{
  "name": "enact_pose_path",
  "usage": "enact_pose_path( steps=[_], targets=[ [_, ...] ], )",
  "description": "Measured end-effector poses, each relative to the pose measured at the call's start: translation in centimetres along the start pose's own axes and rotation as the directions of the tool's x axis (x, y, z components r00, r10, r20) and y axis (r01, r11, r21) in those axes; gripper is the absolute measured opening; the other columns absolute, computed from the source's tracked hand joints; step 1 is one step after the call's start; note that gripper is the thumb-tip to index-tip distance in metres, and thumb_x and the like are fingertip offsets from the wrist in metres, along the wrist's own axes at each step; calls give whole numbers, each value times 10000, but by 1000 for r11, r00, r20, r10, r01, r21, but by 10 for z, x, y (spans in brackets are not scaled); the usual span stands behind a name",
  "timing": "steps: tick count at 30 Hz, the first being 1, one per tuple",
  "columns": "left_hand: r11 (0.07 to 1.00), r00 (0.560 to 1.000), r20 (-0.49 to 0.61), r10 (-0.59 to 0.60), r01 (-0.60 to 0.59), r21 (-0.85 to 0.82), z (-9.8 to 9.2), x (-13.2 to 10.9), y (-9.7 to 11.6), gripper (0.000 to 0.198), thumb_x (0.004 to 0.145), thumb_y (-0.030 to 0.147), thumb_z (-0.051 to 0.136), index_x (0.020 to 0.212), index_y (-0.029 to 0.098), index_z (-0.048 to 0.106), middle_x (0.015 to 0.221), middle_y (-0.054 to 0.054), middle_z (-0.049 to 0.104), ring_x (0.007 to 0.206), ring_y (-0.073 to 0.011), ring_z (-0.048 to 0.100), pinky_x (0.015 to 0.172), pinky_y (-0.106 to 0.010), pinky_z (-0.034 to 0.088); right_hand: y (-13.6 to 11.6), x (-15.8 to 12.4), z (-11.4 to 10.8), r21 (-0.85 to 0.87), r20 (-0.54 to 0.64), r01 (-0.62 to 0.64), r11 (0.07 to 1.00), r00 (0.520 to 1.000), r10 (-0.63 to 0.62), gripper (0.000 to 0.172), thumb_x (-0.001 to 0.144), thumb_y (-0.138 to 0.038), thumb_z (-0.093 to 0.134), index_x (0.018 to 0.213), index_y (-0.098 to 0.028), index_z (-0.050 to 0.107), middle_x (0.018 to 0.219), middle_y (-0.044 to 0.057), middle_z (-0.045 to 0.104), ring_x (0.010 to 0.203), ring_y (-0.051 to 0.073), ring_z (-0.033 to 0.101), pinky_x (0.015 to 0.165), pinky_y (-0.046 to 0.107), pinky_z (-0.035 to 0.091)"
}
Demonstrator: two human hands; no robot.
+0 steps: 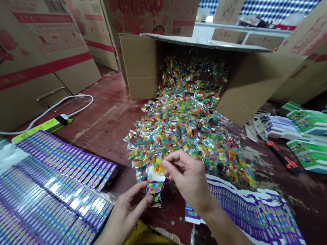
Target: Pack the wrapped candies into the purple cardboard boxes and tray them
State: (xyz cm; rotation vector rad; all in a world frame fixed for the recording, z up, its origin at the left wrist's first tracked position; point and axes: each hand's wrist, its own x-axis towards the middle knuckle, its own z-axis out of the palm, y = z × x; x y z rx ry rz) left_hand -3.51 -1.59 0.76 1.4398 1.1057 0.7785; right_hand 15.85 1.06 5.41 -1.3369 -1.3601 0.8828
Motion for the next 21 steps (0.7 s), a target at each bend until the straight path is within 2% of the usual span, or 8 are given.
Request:
enact_pose_path(
  steps=[2, 5, 8, 10, 13, 15, 18, 21],
  targets=[
    [1000, 1000, -16, 7, -7, -22, 1, 0, 2, 348, 899, 338, 611, 1226, 229, 657, 991, -39, 753, 862, -230, 677, 748, -271, 527, 2, -2, 1, -162, 32, 100, 982, 995, -96, 114, 893, -330, 657, 854, -225, 672, 748, 20, 691, 666, 178, 661, 618, 298, 541],
    [998, 998, -64, 13, -16, -53, 4, 0, 1, 299, 876, 314, 648, 1159, 223, 678, 1030, -51, 742, 913, -235, 680, 824, -297, 535, 1, -2, -4, -366, 114, 281, 887, 960, -257, 108, 891, -277, 650, 815, -248, 722, 894, 54, 679, 868, 226, 638, 822, 386, 518],
    [980, 994, -106, -1, -21, -200, 10, 1, -1, 369, 873, 285, 658, 1235, 262, 593, 1078, -45, 697, 919, -214, 689, 835, -304, 553, -2, -4, -12, -371, 229, 349, 861, 933, -279, 150, 911, -258, 613, 895, -273, 762, 1130, 84, 637, 1092, 267, 583, 937, 430, 480],
    [954, 993, -118, 0, -36, -298, 13, 0, -2, 482, 887, 270, 647, 1335, 313, 476, 1083, -29, 649, 875, -183, 694, 809, -297, 566, -1, -9, -17, -293, 245, 311, 904, 939, -243, 195, 926, -270, 594, 1059, -288, 736, 1241, 85, 602, 1146, 263, 571, 940, 411, 499],
    [938, 994, -106, 24, -59, -341, 16, -1, 0, 537, 903, 269, 630, 1387, 341, 411, 1085, -27, 596, 847, -163, 681, 804, -299, 564, 9, -21, -17, -132, 197, 194, 972, 966, -166, 289, 916, -287, 612, 1201, -281, 662, 1262, 87, 605, 1062, 233, 629, 830, 334, 571],
    [938, 997, -79, 25, -50, -344, 17, -2, 1, 505, 905, 273, 626, 1374, 321, 447, 1115, -43, 589, 872, -171, 666, 810, -299, 551, 20, -30, -13, -58, 190, 117, 991, 976, -104, 259, 903, -294, 636, 1158, -266, 669, 1198, 80, 642, 974, 214, 665, 778, 303, 588],
    [932, 1000, -16, 11, -17, -362, 18, -3, 3, 386, 896, 263, 636, 1266, 281, 527, 1069, -39, 605, 879, -171, 632, 780, -270, 525, 32, -40, -4, -5, 145, 18, 1000, 989, -17, 167, 903, -306, 641, 1053, -241, 675, 1023, 59, 688, 882, 199, 684, 783, 303, 577],
    [909, 999, 47, 6, 14, -416, 19, -3, 6, 260, 875, 242, 665, 1113, 249, 560, 981, -14, 595, 848, -150, 598, 750, -240, 496, 36, -45, 3, 29, 108, 9, 1000, 994, -12, 90, 922, -289, 607, 928, -223, 667, 1065, 71, 667, 933, 206, 669, 811, 306, 552]
  ],
)
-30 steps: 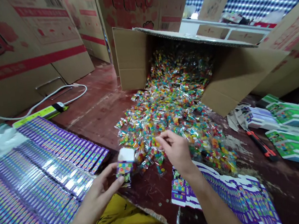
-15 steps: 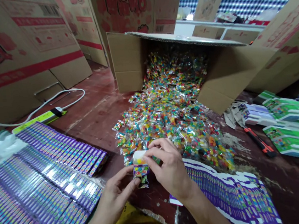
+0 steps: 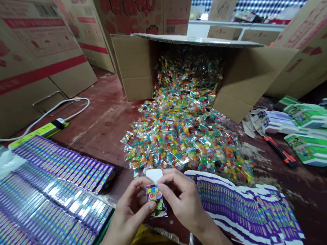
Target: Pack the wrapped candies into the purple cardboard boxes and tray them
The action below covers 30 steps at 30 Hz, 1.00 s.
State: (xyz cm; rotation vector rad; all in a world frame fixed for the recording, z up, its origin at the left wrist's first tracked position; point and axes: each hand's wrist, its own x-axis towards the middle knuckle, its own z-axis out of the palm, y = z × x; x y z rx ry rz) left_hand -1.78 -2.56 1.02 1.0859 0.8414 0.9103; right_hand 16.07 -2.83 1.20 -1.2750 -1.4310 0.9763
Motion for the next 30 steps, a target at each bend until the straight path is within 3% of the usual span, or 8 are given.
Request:
enact_pose_path(
  steps=[3, 7, 9, 12, 17, 23, 27, 30],
  targets=[
    [996, 1000, -2, -1, 1, -87, 2, 1, 0, 290, 867, 222, 680, 1107, 251, 520, 1001, -14, 585, 874, -144, 600, 762, -235, 481, -3, 0, 3, 86, 8, 16, 996, 1000, -17, 60, 937, -255, 576, 914, -225, 621, 1148, 80, 633, 995, 210, 650, 851, 322, 536],
    [985, 999, -35, 6, -12, -173, 4, 1, -3, 366, 859, 199, 696, 1122, 281, 455, 1015, 2, 562, 832, -115, 605, 714, -209, 466, -9, 3, 5, 234, 4, -4, 972, 1000, 3, 88, 930, -256, 599, 1012, -246, 569, 995, 42, 645, 942, 193, 648, 861, 332, 520],
    [985, 1000, -21, -10, 6, -172, 4, 1, -4, 367, 860, 194, 693, 1111, 287, 443, 1004, 16, 540, 758, -85, 585, 653, -185, 445, -11, 6, 5, 247, 40, -4, 969, 999, -6, 108, 891, -273, 657, 963, -234, 586, 951, 28, 628, 902, 181, 630, 825, 304, 505],
    [996, 999, -36, -12, 9, -85, 1, -1, -6, 347, 868, 196, 676, 1114, 281, 447, 1002, 13, 533, 728, -77, 568, 623, -178, 442, -15, 11, 3, 259, 82, -66, 964, 996, 46, 159, 845, -278, 713, 807, -216, 572, 868, 2, 608, 807, 151, 601, 742, 260, 485],
    [984, 998, -54, 43, -33, 177, -8, -6, -12, 353, 910, 219, 615, 1207, 296, 441, 1089, -30, 578, 990, -182, 626, 870, -307, 507, -19, 22, -3, 181, 200, -296, 938, 945, 260, 144, 796, -262, 752, 862, -193, 644, 847, 5, 656, 790, 158, 624, 738, 269, 486],
    [958, 997, -8, 75, -70, 278, -13, -12, -13, 473, 929, 233, 586, 1355, 350, 417, 1116, -31, 605, 1017, -199, 625, 900, -331, 500, -18, 34, -8, 215, 290, -308, 927, 926, 241, 178, 797, -287, 750, 736, -167, 634, 742, -10, 635, 696, 125, 567, 685, 252, 450],
    [963, 999, 8, 39, -40, 265, -14, -12, -6, 458, 930, 243, 596, 1354, 360, 468, 1105, -20, 609, 991, -186, 618, 881, -304, 486, -23, 31, -5, 82, 233, -203, 976, 956, 179, 202, 863, -286, 680, 708, -174, 615, 747, -3, 608, 702, 134, 563, 679, 263, 453],
    [997, 1000, -4, 9, -9, 76, -15, -9, -3, 405, 921, 243, 617, 1299, 334, 504, 1091, -18, 608, 971, -175, 609, 850, -281, 486, -27, 23, -5, -90, 214, -3, 996, 977, 22, 186, 934, -269, 585, 773, -191, 638, 863, 21, 632, 829, 156, 605, 777, 283, 476]
  ],
)
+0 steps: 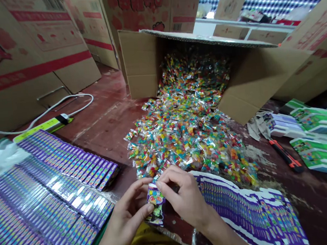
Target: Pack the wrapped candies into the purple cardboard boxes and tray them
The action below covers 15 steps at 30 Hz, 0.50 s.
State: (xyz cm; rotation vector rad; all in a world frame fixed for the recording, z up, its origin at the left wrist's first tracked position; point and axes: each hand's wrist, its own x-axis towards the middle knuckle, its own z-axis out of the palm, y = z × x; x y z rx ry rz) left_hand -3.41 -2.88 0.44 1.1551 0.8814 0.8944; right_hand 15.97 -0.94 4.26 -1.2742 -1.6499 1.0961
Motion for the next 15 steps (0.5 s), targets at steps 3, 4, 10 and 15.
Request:
enact_pose_path(
  steps=[3, 4, 10, 15],
  targets=[
    [980, 999, -41, -4, -4, -199, -1, 4, 0, 351, 885, 219, 672, 1201, 283, 532, 1048, -15, 618, 955, -162, 605, 836, -257, 478, 0, -8, -2, -127, 170, 120, 985, 981, -97, 492, 761, -353, 795, 1193, -233, 594, 1225, 62, 602, 1168, 225, 553, 1004, 336, 445],
    [968, 999, -47, -6, -6, -250, -1, 5, -1, 348, 873, 213, 687, 1180, 270, 532, 1040, -17, 619, 944, -159, 608, 822, -250, 480, 1, -10, -2, -169, 231, 144, 975, 967, -103, 788, 660, -358, 868, 1341, -244, 489, 1356, 77, 532, 1273, 249, 484, 1076, 359, 403],
    [963, 999, -46, -11, -2, -271, -18, 7, 9, 394, 856, 246, 694, 1207, 241, 517, 1029, -43, 640, 939, -186, 632, 787, -277, 507, 2, 1, 16, -383, 252, 300, 874, 944, -214, 837, 663, -223, 788, 1390, -209, 372, 1507, 110, 381, 1417, 265, 320, 1191, 418, 280],
    [969, 861, -474, 187, -83, 232, -73, 2, 40, 408, 922, 341, 594, 1304, 265, 473, 1181, -74, 617, 1046, -218, 635, 808, -317, 540, -4, 31, 63, -529, 140, 259, 808, 966, -218, 782, 682, -381, 771, 1346, -140, 437, 1506, 164, 387, 1449, 303, 251, 1184, 481, 282]
  ],
)
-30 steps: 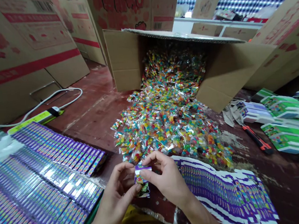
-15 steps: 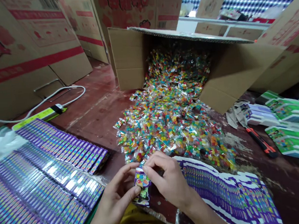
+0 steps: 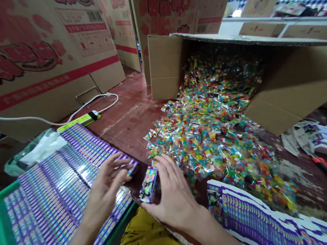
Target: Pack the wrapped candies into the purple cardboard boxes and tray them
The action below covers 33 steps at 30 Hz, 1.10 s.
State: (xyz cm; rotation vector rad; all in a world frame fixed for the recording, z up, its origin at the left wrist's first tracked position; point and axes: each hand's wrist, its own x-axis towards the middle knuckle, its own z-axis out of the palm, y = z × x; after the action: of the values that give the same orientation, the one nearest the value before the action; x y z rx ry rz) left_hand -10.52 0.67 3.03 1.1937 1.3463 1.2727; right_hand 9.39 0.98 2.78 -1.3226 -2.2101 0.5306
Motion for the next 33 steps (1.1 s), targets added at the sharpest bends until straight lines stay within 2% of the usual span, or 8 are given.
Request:
enact_pose_path(
  steps=[3, 9, 15, 18, 21, 25, 29, 33],
  targets=[
    [989, 977, -190, 93, -70, 128, -27, 8, 3, 390, 886, 362, 636, 1238, 233, 527, 1109, -75, 637, 1019, -240, 644, 729, -316, 572, -11, 23, 29, -95, 36, -25, 995, 999, 28, 808, 659, -458, 786, 1320, -106, 482, 1552, 196, 324, 1476, 339, 170, 1167, 547, 266],
    [964, 963, -226, 146, -87, 253, -26, -1, -4, 330, 875, 323, 657, 1178, 225, 571, 1069, -67, 651, 977, -222, 635, 677, -276, 569, -22, 51, 73, -190, 88, -71, 979, 992, 89, 957, 676, -659, 727, 1329, 1, 495, 1565, 291, 233, 1483, 389, 114, 1173, 612, 131],
    [969, 923, -323, 210, -153, 193, -9, -10, 1, 230, 871, 290, 660, 1074, 216, 581, 959, -33, 638, 838, -177, 634, 628, -236, 527, -16, 43, 44, -20, 94, -87, 996, 992, 88, 1223, 604, -716, 744, 1525, -83, 246, 1555, 209, 327, 1441, 372, 276, 1139, 552, 306],
    [949, 959, -149, 241, -201, 243, 9, -20, -6, 121, 881, 261, 645, 978, 216, 588, 842, -2, 620, 723, -147, 609, 626, -232, 507, 16, 20, -6, 12, -114, -118, 993, 986, 119, 771, 828, -527, 658, 1465, -190, 386, 1457, 135, 493, 1336, 288, 457, 1100, 455, 393],
    [902, 927, 284, 244, -324, 284, 40, -33, -23, 19, 921, 230, 581, 914, 213, 579, 786, 0, 605, 670, -139, 586, 623, -236, 488, 60, -16, -57, 18, -317, -296, 955, 904, 286, 405, 921, -399, 560, 1268, -191, 573, 1142, 116, 689, 993, 247, 669, 877, 400, 540],
    [714, 771, 558, 307, -575, 401, 72, -39, -42, 52, 950, 208, 520, 933, 206, 569, 856, -49, 630, 796, -192, 613, 716, -294, 510, 100, -74, -93, -21, -237, -474, 881, 858, 456, 251, 935, -389, 535, 1027, -204, 678, 913, 67, 738, 778, 220, 705, 740, 345, 555],
    [414, 847, 434, 307, -530, 740, 62, -28, -43, 128, 941, 286, 544, 1027, 192, 550, 949, -90, 645, 914, -272, 606, 760, -381, 533, 105, -109, -88, -45, -182, -492, 869, 860, 477, 222, 928, -406, 549, 977, -236, 684, 922, 49, 740, 804, 231, 704, 741, 340, 540],
    [190, 936, 325, 138, -347, 918, 41, -21, -33, 254, 917, 282, 578, 1128, 153, 521, 1081, -130, 630, 988, -298, 617, 693, -355, 555, 83, -98, -63, 21, -148, -366, 930, 919, 365, 180, 954, -346, 528, 985, -245, 673, 980, 46, 729, 870, 227, 690, 792, 339, 522]
  ],
)
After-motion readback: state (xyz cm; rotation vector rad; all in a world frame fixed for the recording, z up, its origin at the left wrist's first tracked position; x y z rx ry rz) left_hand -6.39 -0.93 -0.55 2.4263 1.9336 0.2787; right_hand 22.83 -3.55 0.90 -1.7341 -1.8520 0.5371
